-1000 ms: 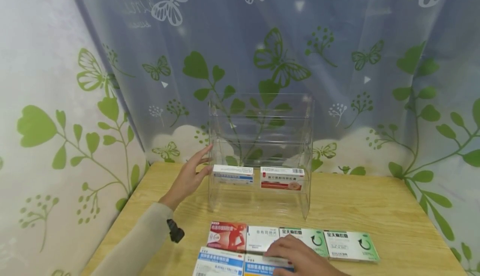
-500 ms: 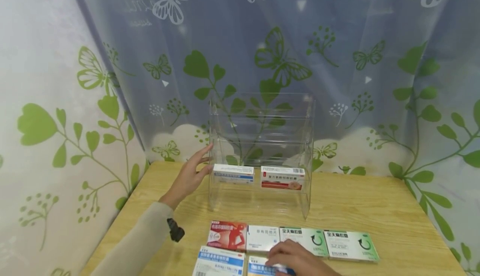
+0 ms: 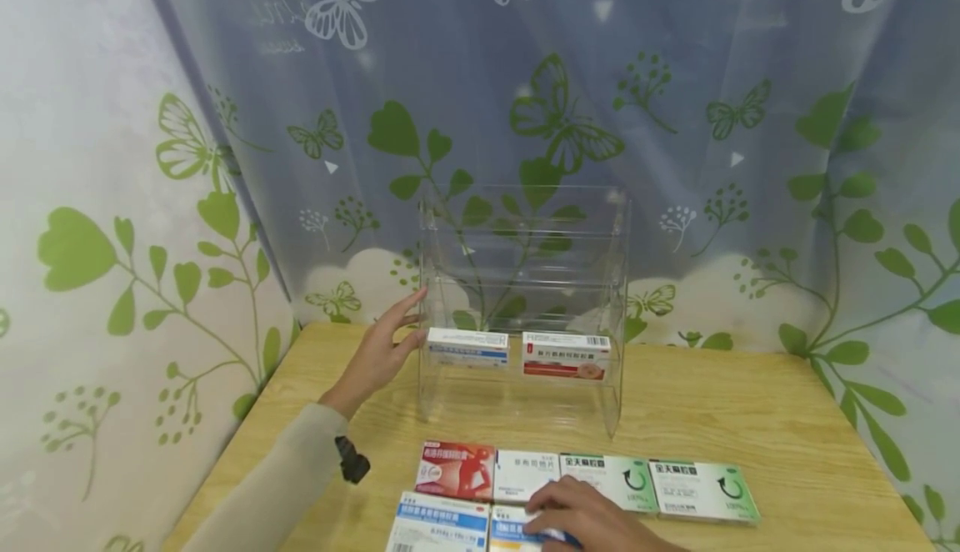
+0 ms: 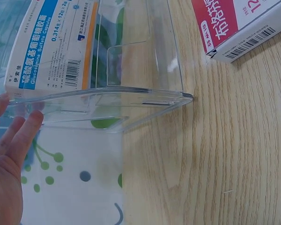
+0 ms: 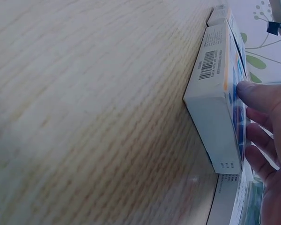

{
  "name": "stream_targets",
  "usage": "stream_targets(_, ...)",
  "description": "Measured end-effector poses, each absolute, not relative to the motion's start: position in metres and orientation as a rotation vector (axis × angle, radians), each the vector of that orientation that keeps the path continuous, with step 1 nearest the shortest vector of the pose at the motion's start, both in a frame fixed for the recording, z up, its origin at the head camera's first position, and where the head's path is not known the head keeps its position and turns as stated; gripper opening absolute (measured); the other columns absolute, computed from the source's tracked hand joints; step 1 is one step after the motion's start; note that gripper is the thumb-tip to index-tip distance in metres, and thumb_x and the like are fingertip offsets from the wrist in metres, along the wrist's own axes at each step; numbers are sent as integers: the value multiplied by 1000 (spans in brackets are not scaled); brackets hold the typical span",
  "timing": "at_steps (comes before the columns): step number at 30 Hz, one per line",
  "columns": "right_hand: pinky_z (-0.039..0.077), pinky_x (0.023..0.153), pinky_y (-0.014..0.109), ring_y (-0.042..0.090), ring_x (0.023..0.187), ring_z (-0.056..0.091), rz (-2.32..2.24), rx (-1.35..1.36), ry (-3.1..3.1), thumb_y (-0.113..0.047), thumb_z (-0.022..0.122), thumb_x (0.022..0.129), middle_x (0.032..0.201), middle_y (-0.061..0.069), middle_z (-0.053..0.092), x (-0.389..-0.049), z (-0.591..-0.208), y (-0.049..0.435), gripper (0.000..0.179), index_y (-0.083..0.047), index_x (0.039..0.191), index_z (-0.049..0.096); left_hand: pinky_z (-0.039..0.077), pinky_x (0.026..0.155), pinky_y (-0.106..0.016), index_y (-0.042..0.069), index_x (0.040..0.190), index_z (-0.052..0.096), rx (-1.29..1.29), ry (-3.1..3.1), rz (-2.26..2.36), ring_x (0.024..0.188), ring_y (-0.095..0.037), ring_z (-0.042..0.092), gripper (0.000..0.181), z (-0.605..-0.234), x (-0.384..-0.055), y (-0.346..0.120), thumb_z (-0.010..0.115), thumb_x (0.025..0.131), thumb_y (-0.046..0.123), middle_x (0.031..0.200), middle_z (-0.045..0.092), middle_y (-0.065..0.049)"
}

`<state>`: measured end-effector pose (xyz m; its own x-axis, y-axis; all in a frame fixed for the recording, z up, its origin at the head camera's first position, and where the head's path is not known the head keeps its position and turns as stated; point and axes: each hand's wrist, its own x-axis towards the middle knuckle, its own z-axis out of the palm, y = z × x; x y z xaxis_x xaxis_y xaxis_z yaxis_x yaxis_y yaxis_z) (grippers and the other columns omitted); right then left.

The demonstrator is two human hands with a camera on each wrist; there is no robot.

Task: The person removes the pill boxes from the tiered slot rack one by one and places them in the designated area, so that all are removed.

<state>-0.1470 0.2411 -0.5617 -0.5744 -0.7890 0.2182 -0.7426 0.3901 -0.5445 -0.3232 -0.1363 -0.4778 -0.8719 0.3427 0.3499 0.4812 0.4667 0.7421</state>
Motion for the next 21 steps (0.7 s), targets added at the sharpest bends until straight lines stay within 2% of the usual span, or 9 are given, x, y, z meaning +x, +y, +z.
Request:
stream_targets(4,60,105,33,9,125,61,-960,-1378,2546,-26,64,113,142,-8,65,-146,-559,239,31,-34,142,70,64,103,-54,33,173,32,-728,-2558,-1361,146,-33,59,72,-478,-323,-137,63,112,13,178,34,-4)
stream_targets(9,60,103,32,9,123,62,-992,-1470,2528,-27,67,111,142,-5,67,-147,-553,219,33,-30,144,69,65,103,-54,34,173,31,-724,-2559,-1357,146,-34,59,72,-479,-324,-138,62,112,13,178,34,-3)
stream_targets(13,58,108,35,11,133,61,-906,-1603,2466,-35,65,111,151,-6,65,-149,-552,194,39,-32,150,65,65,102,-54,35,173,32,-717,-2551,-1370,145,-34,60,72,-480,-323,-138,63,112,12,177,35,-3)
stream_targets(16,58,109,36,13,137,61,-840,-1719,2441,-40,65,111,154,-6,64,-147,-555,184,39,-33,149,65,65,102,-54,30,173,33,-721,-2551,-1373,145,-35,59,71,-481,-324,-138,63,112,13,177,36,-5)
stream_targets(21,58,104,34,14,135,63,-810,-1828,2480,-43,69,108,150,-6,67,-146,-561,180,39,-32,146,68,65,102,-54,25,173,34,-724,-2552,-1368,145,-34,60,70,-479,-324,-137,63,112,12,176,37,-5)
